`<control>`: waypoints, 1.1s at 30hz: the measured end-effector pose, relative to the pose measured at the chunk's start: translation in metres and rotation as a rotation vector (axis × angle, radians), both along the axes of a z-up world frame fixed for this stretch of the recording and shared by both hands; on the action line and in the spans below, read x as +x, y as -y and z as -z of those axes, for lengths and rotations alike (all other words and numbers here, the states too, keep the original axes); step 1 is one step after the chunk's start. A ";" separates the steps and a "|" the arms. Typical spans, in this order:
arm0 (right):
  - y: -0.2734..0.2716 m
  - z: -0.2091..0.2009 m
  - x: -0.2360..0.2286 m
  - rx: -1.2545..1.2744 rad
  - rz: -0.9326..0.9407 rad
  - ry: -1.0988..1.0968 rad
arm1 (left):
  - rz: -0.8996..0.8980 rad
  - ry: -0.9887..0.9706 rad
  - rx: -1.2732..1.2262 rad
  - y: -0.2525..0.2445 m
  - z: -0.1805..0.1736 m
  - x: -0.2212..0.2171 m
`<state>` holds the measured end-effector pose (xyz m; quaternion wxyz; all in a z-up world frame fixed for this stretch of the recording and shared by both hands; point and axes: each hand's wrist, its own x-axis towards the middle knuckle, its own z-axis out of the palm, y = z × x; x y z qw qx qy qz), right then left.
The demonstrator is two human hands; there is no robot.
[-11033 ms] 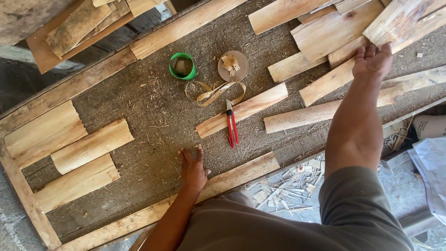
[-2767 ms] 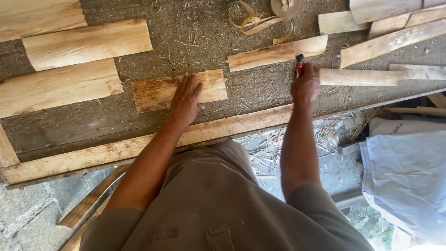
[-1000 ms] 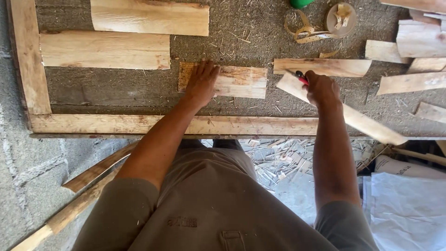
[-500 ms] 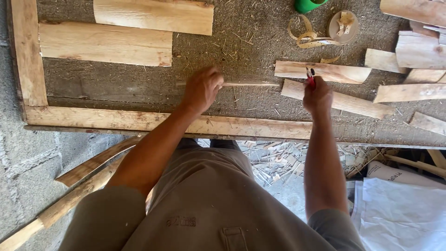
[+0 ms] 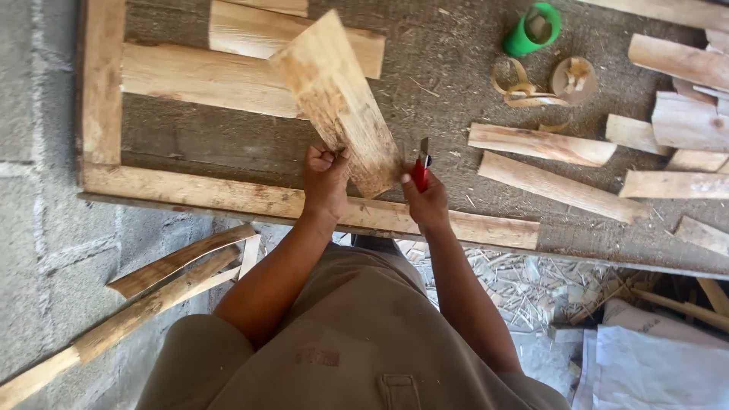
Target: Arranging and marking wood slabs on a workbench.
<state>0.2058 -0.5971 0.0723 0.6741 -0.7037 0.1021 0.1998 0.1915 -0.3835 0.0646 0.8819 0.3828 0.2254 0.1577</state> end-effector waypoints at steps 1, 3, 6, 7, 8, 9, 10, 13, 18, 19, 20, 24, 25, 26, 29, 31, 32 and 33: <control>-0.011 -0.003 -0.003 0.003 -0.017 0.001 | -0.017 0.001 0.003 -0.006 0.001 -0.003; -0.035 -0.007 -0.009 -0.018 -0.072 0.027 | -0.104 0.017 -0.235 -0.020 0.005 -0.010; -0.068 -0.013 -0.013 -0.017 0.013 -0.081 | -0.208 0.038 -0.365 -0.040 0.065 -0.029; -0.075 -0.010 -0.014 -0.015 -0.010 -0.086 | -0.232 0.037 -0.361 -0.046 0.075 -0.035; -0.081 -0.008 -0.016 0.064 -0.013 -0.124 | -0.272 0.041 -0.387 -0.052 0.085 -0.041; -0.088 -0.005 -0.015 0.143 -0.013 -0.159 | -0.309 0.048 -0.414 -0.058 0.095 -0.045; -0.098 -0.001 -0.016 0.142 -0.034 -0.163 | -0.331 0.050 -0.412 -0.066 0.088 -0.052; -0.127 0.009 -0.017 0.103 -0.087 -0.160 | -0.352 -0.007 -0.426 -0.092 0.067 -0.067; -0.176 0.033 -0.012 0.026 -0.071 -0.139 | -0.306 -0.188 0.044 -0.165 0.081 -0.108; -0.188 0.033 -0.013 0.023 -0.076 -0.140 | -0.311 -0.190 0.041 -0.188 0.084 -0.121; -0.199 0.034 -0.013 -0.057 -0.096 -0.125 | -0.369 -0.323 0.362 -0.210 0.088 -0.133; -0.239 0.058 -0.011 -0.021 -0.089 -0.130 | -0.439 -0.634 1.230 -0.298 0.051 -0.172; -0.246 0.065 -0.012 -0.023 -0.091 -0.133 | -0.439 -0.638 1.229 -0.313 0.045 -0.177; -0.252 0.072 -0.012 -0.072 -0.106 -0.096 | -0.372 -0.660 1.395 -0.328 0.038 -0.182; -0.271 0.084 -0.014 -0.097 -0.140 -0.075 | -0.217 -0.643 1.620 -0.362 0.040 -0.190; -0.283 0.082 -0.015 -0.073 -0.157 -0.090 | -0.134 -0.605 1.677 -0.379 0.050 -0.193; -0.288 0.079 -0.016 -0.208 -0.168 -0.058 | -0.078 -0.587 1.720 -0.385 0.057 -0.195; -0.292 0.076 -0.016 -0.344 -0.178 -0.027 | -0.021 -0.568 1.761 -0.390 0.065 -0.196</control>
